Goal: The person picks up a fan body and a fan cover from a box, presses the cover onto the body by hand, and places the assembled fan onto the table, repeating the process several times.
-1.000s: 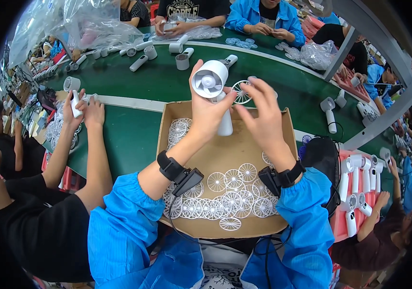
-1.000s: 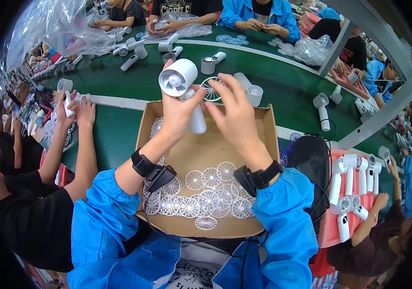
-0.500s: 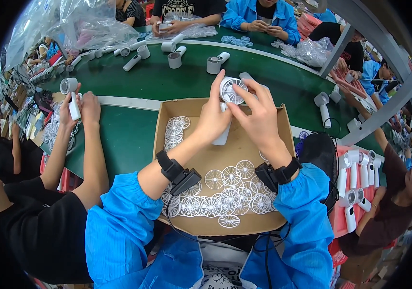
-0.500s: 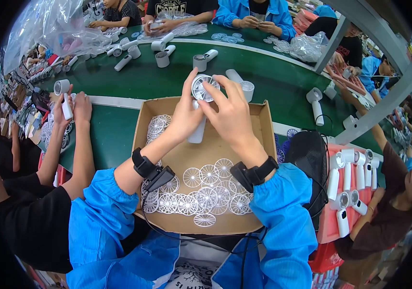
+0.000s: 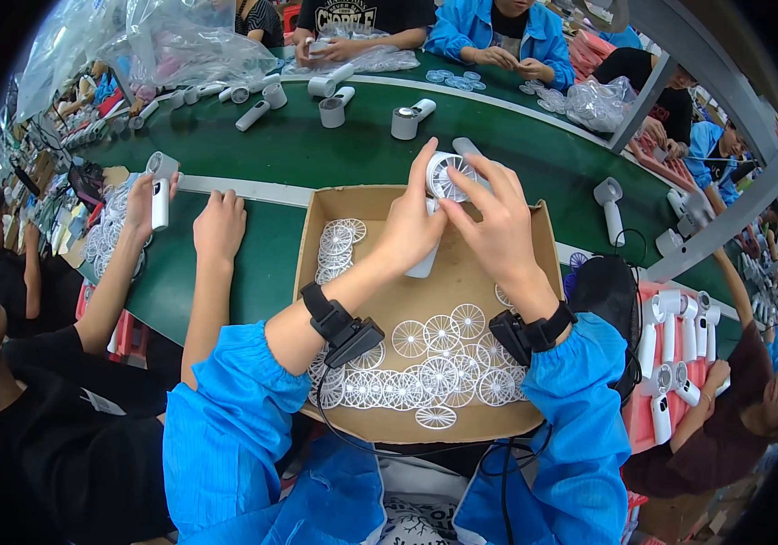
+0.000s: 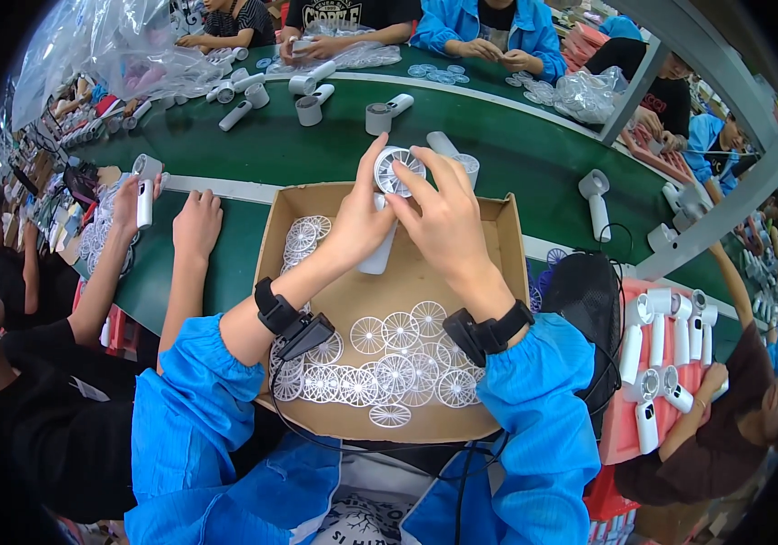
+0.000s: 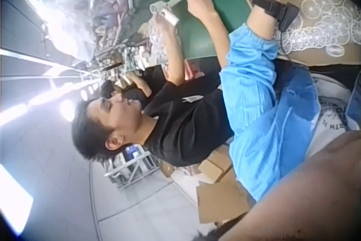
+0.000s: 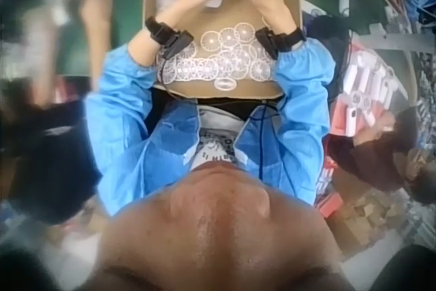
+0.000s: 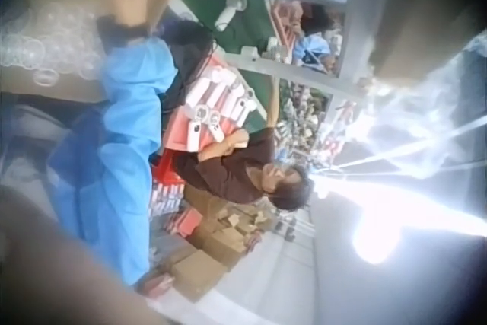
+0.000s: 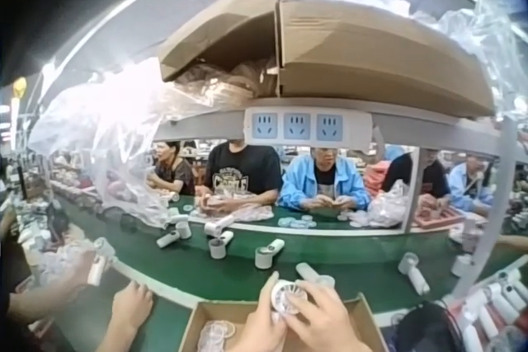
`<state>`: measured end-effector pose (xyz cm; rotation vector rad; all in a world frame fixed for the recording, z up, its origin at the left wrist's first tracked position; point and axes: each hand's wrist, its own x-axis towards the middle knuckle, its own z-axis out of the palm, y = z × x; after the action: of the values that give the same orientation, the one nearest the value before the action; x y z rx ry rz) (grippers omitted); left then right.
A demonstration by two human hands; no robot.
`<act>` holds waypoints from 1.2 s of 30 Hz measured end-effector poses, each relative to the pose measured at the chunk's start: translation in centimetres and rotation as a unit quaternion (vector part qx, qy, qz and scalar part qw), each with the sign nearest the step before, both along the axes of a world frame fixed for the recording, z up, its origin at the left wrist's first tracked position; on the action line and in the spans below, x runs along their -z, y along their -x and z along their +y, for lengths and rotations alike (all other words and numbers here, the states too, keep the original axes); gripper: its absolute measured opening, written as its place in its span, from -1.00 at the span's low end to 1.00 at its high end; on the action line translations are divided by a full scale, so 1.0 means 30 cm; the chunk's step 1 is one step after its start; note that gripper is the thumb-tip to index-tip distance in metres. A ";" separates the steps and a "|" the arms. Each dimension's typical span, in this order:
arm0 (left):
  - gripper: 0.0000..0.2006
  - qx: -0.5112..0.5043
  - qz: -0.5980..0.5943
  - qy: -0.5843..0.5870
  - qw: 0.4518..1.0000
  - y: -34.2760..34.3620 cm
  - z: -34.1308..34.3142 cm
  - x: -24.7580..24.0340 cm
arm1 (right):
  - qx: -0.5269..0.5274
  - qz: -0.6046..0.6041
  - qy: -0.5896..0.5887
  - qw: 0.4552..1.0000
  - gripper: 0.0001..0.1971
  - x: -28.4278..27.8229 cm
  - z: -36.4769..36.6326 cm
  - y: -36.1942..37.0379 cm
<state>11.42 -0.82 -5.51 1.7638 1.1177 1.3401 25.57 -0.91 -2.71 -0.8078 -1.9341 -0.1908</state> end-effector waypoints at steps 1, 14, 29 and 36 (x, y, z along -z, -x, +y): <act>-0.24 -0.002 0.005 0.000 1.000 -0.002 0.000 -0.001 | 0.000 -0.001 0.000 1.000 -0.60 0.000 0.001 -0.002; -0.31 0.150 -0.123 0.218 0.956 0.028 -0.023 -0.083 | -0.028 -0.010 0.005 1.000 -0.62 0.024 0.059 -0.007; -0.48 0.179 -0.072 0.202 0.960 0.026 -0.018 -0.093 | -0.296 0.302 0.498 0.757 -0.49 0.013 0.061 -0.094; -0.58 -0.207 0.171 -0.220 0.938 0.211 0.214 0.124 | -0.067 0.291 0.558 0.774 -0.51 -0.031 0.283 -0.379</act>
<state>5.10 5.59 -9.22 2.2337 1.5362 1.6743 36.95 7.60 -1.77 -1.2543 -1.3442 1.2824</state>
